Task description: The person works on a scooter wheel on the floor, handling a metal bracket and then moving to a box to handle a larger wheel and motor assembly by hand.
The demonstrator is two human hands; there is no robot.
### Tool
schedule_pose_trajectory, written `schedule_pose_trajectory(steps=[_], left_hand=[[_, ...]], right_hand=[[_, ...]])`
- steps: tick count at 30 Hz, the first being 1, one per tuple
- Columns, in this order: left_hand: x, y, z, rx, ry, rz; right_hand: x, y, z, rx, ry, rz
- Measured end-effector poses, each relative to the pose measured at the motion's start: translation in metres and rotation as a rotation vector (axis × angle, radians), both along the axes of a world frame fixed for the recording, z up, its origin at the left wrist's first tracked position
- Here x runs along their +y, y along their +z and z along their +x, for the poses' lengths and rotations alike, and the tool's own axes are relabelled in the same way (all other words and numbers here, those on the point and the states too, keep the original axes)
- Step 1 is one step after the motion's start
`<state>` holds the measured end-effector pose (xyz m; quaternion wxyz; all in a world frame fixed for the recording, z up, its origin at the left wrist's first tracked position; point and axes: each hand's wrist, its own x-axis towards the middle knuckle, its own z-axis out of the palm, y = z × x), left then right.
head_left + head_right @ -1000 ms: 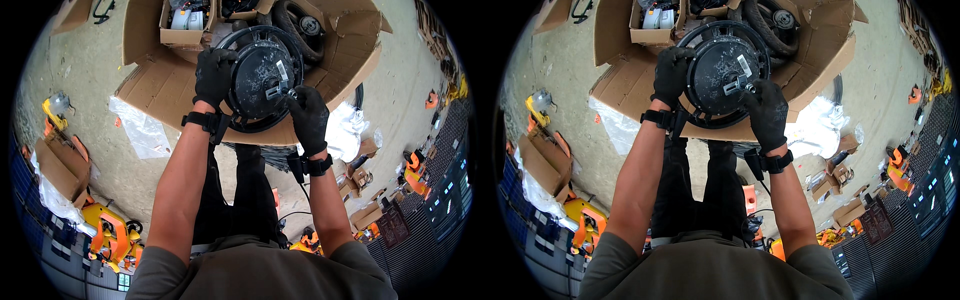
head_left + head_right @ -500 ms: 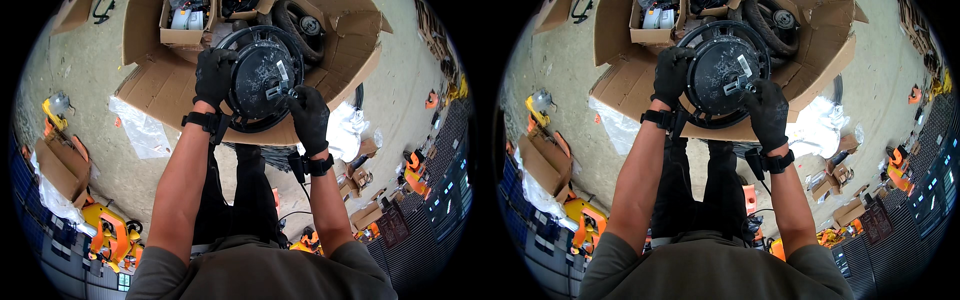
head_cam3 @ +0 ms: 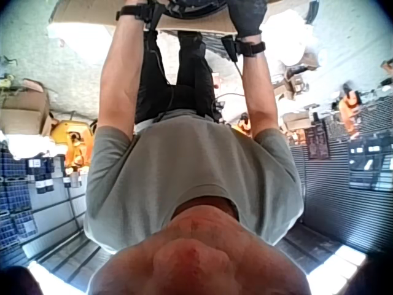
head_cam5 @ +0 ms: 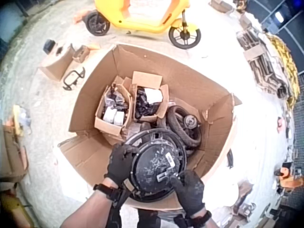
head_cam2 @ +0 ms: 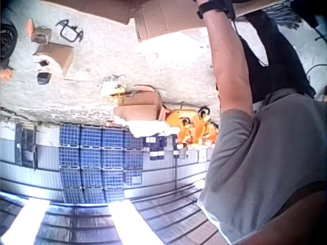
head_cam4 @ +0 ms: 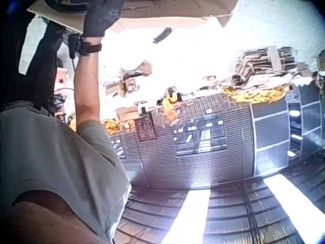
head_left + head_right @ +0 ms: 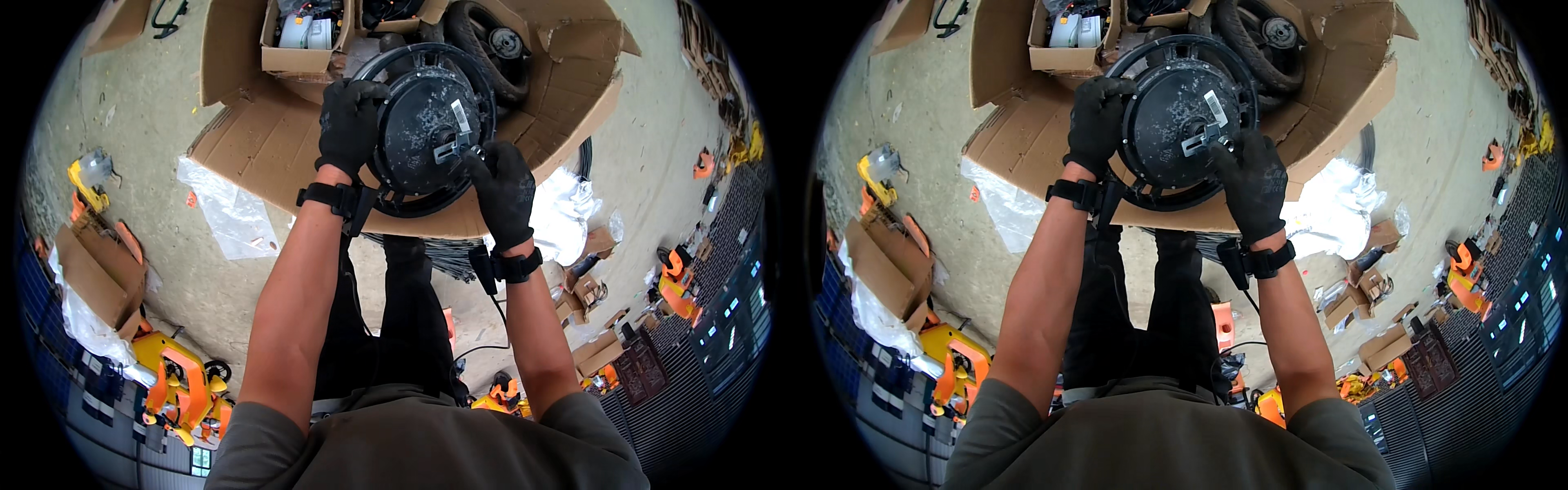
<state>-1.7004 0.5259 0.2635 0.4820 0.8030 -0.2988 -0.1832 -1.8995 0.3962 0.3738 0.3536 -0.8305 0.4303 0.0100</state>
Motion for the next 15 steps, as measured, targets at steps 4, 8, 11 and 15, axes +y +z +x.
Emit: schedule_pose_trajectory(steps=[4,8,11,15], left_hand=[[0.0,-0.001,0.0,-0.021,0.006,-0.008],[0.0,-0.001,-0.001,0.003,0.023,-0.01],[0.0,0.0,-0.002,0.009,0.03,-0.002],[0.0,0.0,-0.002,0.011,0.029,-0.009]], right_hand=[[0.001,0.003,0.001,-0.114,0.041,0.028],[-0.005,-0.001,-0.005,-0.107,0.103,0.069],[-0.006,0.009,0.002,0.168,0.041,0.156],[-0.005,0.009,0.004,0.023,0.075,0.032]])
